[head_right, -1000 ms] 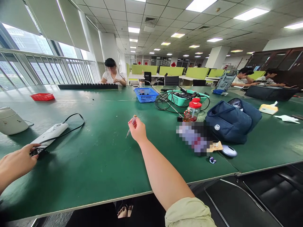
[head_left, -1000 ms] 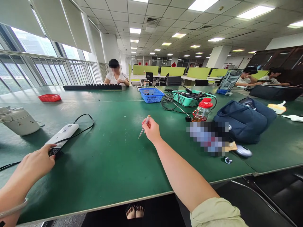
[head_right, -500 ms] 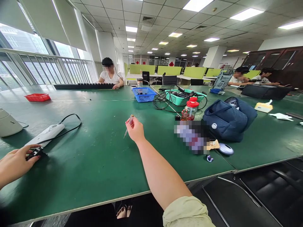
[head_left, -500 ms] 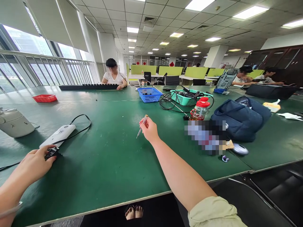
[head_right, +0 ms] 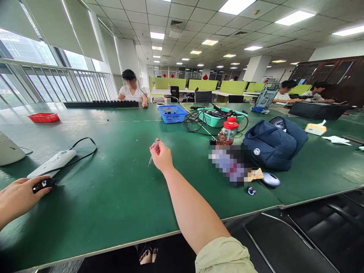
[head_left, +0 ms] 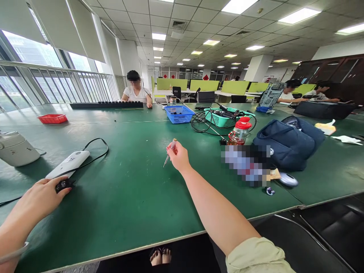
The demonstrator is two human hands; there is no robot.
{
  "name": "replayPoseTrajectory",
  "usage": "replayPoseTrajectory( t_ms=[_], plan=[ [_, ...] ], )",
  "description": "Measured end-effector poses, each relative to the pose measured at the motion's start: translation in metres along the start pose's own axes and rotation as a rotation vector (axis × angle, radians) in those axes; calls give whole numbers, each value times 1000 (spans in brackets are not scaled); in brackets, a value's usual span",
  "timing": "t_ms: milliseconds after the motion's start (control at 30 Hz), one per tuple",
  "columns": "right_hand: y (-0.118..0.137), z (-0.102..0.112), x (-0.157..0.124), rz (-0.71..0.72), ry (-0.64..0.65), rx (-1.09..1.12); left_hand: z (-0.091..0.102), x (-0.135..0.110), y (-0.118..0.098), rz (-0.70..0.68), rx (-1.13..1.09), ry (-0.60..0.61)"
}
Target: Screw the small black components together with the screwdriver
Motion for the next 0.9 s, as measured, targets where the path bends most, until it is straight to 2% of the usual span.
replayPoseTrajectory(
  t_ms=[167,367,467,533,600,667,733,833,900],
  plan=[
    [1,0,0,5,-4,4,-13,13,17,12,-3,-60],
    [-1,0,1,14,0,2,-38,22,37,-24,-8,-38],
    [-1,0,1,21,-6,-4,-38,19,37,-4,-21,-5],
    [0,0,1,20,-8,-9,-31,15,30,15,-21,31],
    [0,-1,1,22,-5,-11,-17,8,11,-5,-36,34],
    [1,-1,1,23,-3,-8,2,0,-19,-43,-92,-35],
    [2,-2,0,21,-5,7,18,-7,-62,-160,-283,-49],
    [2,-4,0,1,-7,50,27,-15,-140,-461,-714,79],
    [1,-3,1,-14,-41,64,25,-17,-186,-600,-740,97]
  ],
)
Point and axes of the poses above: each hand's wrist, its own x-axis towards the middle knuckle, its own z-axis out of the back of the hand, y = z × x, the point moved 4 cm from there along x, towards the middle knuckle, and after that the axes turned 3 degrees about -y, right-handed, at the moved point
